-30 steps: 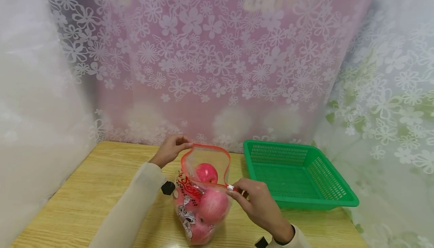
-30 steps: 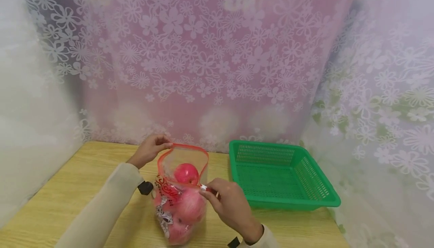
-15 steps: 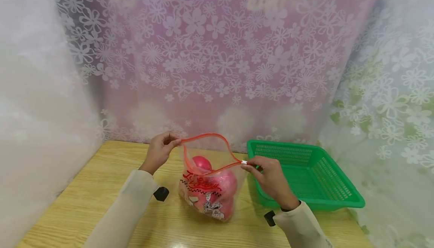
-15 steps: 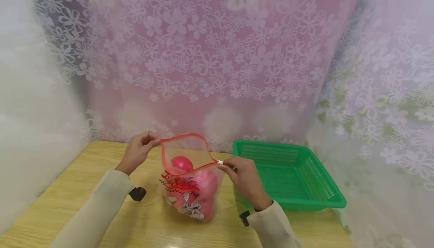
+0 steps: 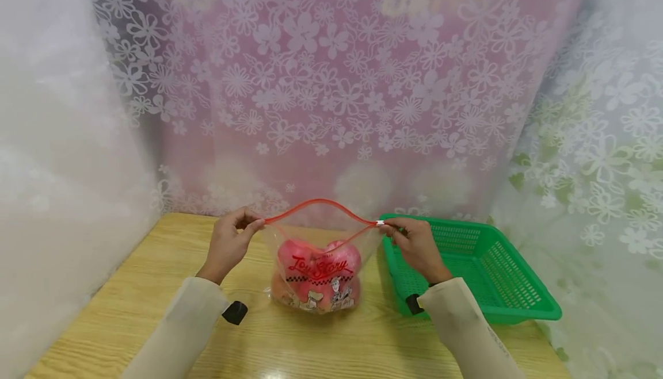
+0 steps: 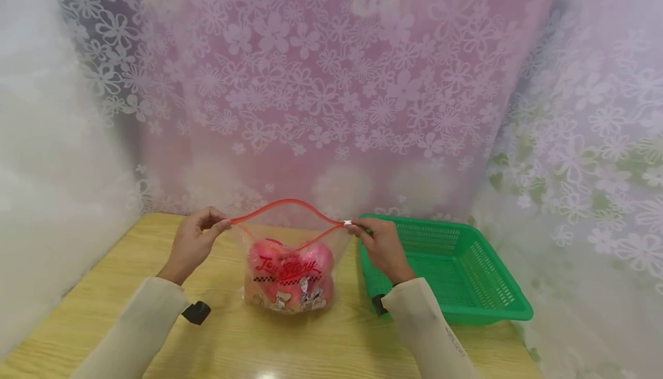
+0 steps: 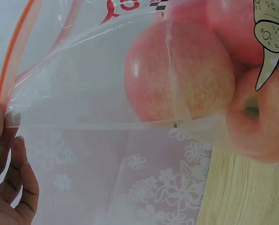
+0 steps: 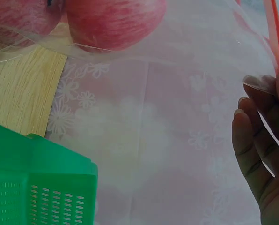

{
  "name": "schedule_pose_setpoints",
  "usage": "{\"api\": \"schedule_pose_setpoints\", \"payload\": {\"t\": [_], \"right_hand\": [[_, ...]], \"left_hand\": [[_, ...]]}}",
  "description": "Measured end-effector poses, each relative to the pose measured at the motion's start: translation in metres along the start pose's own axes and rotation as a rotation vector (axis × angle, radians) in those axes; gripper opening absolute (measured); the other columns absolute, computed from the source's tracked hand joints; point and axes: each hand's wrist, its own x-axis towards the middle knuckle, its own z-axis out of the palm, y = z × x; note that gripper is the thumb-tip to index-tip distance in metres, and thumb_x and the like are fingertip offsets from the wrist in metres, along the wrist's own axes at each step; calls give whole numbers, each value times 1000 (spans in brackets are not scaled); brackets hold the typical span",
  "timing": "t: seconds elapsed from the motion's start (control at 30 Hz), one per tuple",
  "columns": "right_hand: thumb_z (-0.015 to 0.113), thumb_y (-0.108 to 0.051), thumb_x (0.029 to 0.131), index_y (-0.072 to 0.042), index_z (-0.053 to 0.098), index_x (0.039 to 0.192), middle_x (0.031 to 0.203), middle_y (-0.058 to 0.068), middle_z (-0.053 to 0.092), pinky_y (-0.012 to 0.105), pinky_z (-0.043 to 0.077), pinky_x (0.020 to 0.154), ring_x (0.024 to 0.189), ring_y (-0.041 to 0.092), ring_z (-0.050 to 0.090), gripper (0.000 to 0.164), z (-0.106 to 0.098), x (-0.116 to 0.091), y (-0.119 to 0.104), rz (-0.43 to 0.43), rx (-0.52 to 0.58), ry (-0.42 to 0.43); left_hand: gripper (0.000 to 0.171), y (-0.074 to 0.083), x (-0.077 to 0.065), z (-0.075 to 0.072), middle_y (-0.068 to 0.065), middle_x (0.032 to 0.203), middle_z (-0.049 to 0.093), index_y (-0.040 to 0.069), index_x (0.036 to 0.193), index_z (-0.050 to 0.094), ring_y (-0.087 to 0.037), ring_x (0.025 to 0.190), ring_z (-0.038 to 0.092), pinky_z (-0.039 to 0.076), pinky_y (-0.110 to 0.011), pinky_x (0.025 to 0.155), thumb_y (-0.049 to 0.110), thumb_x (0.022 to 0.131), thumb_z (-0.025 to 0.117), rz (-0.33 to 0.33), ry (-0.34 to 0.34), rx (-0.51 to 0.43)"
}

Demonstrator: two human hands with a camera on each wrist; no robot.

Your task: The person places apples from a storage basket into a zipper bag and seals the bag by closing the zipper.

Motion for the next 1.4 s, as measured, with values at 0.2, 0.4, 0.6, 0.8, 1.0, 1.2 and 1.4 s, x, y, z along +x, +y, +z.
{"api": "schedule_pose_setpoints", "payload": {"t": [0.2,0.4,0.6,0.8,1.0,1.2,1.4], "right_hand": [[64,-6,91,-1,73,98,83,13,71,28,53,55,62,19,61,12,2,5,6,29,36,0],[64,-3,91,-3,73,96,85,8,71,26,53,58,64,17,62,10,6,2,13,-9,70,-5],[64,4,88,-4,73,95,84,7,70,28,54,58,62,8,59,14,9,-1,17,-81,104,4],[62,14,85,6,71,92,80,16,68,29,51,53,59,9,55,14,2,1,-9,-118,80,-1],[63,10,86,1,72,94,84,12,69,31,53,54,61,12,58,15,11,-2,16,-109,94,-3],[63,6,88,-2,73,96,86,8,69,27,52,55,62,10,58,15,10,-3,21,-130,117,-2],[66,-3,89,-1,73,93,86,2,68,21,47,51,60,6,56,8,10,-3,23,-194,121,25]], "left_hand": [[9,-1,-7,-6,-5,86,67,8,90,68,-13,75,58,47,-28,67,15,93,65,-35,10,30],[13,-8,-10,-12,-4,91,67,8,95,68,-16,81,60,50,-30,75,20,94,64,-72,-70,29],[19,-9,-7,-14,-4,94,67,9,100,68,-19,86,60,49,-37,80,27,96,62,-66,-148,40],[20,-6,-3,-15,-3,94,66,10,101,68,-19,86,58,49,-39,81,29,96,62,-54,-180,40],[29,-3,0,-16,-5,98,66,8,108,67,-21,89,60,49,-40,83,33,97,58,-51,-209,104],[33,17,10,-19,-8,108,64,10,118,62,-25,98,58,47,-45,86,35,98,57,2,-254,191],[33,50,20,-10,-9,113,62,11,116,62,-28,107,55,46,-50,90,36,94,63,135,-351,367]]}}
